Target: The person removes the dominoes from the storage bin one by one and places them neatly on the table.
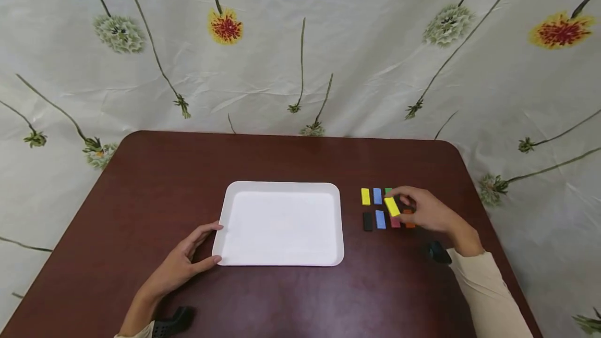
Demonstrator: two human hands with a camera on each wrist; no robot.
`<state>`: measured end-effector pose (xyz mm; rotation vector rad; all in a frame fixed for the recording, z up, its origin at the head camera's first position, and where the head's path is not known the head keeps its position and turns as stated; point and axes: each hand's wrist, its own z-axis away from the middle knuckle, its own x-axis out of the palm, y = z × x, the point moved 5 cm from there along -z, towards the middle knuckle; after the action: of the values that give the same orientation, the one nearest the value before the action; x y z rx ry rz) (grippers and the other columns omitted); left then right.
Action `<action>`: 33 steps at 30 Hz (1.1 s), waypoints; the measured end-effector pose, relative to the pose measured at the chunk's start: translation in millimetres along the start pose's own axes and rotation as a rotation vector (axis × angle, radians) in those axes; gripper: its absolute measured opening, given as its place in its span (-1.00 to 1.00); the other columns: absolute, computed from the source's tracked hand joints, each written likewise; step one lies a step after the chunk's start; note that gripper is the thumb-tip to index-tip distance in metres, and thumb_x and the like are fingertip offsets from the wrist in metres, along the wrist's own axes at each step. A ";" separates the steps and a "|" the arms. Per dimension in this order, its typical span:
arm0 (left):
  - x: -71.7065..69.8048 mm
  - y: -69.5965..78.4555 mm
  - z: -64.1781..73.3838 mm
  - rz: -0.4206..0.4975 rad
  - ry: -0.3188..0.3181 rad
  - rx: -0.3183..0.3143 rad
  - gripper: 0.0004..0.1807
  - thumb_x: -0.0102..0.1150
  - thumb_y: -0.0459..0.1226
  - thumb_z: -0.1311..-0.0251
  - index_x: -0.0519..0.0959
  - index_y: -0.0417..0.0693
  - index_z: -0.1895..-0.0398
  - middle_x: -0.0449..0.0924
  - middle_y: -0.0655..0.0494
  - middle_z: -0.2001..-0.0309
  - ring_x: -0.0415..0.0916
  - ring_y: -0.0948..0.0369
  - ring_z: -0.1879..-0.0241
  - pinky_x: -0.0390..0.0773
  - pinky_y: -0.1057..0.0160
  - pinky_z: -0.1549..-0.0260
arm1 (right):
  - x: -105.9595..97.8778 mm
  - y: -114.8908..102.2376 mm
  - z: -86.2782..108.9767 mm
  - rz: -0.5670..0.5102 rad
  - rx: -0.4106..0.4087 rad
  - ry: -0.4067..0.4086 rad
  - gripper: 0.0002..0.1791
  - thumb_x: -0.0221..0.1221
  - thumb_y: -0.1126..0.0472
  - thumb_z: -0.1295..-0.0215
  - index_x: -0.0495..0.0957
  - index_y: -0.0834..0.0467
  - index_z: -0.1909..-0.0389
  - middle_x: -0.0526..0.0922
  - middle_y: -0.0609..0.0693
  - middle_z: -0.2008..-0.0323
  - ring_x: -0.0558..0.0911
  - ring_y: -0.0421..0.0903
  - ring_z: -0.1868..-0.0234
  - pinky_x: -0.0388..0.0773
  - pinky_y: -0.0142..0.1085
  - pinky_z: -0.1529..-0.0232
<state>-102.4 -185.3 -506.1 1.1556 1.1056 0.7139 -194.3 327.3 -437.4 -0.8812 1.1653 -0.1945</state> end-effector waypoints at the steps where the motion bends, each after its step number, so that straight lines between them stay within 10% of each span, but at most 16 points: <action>1: 0.1 0.0 0.1 0.001 0.002 0.000 -0.31 0.40 -0.23 -0.22 0.34 0.09 -0.39 0.21 -0.02 -0.49 0.05 0.59 -0.44 0.07 0.67 -0.26 | -2.5 7.6 8.2 0.008 0.020 0.007 -0.53 0.39 0.34 -0.18 0.53 0.19 -0.12 0.27 0.00 0.42 0.28 -0.12 0.39 0.25 -0.32 0.42; 11: 2.1 -1.9 -4.7 0.011 0.002 0.002 -0.30 0.41 -0.23 -0.20 0.34 0.07 -0.39 0.24 0.01 -0.47 0.07 0.56 -0.43 0.09 0.65 -0.25 | -8.7 60.5 51.9 0.020 0.089 0.086 -0.55 0.36 0.36 -0.21 0.51 0.25 -0.11 0.22 -0.07 0.45 0.21 -0.23 0.49 0.19 -0.31 0.48; 33: 1.2 -6.1 -11.6 0.011 0.016 -0.032 -0.30 0.42 -0.19 -0.19 0.35 0.10 -0.39 0.24 0.01 -0.48 0.10 0.58 -0.41 0.11 0.64 -0.25 | -3.5 84.3 46.5 -0.053 0.108 0.102 -0.54 0.36 0.35 -0.21 0.49 0.32 -0.12 0.23 -0.03 0.45 0.24 -0.19 0.49 0.20 -0.31 0.47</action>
<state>-113.5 -181.9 -512.4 1.1309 1.0989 0.7480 -180.8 408.3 -487.8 -0.8149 1.2148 -0.3461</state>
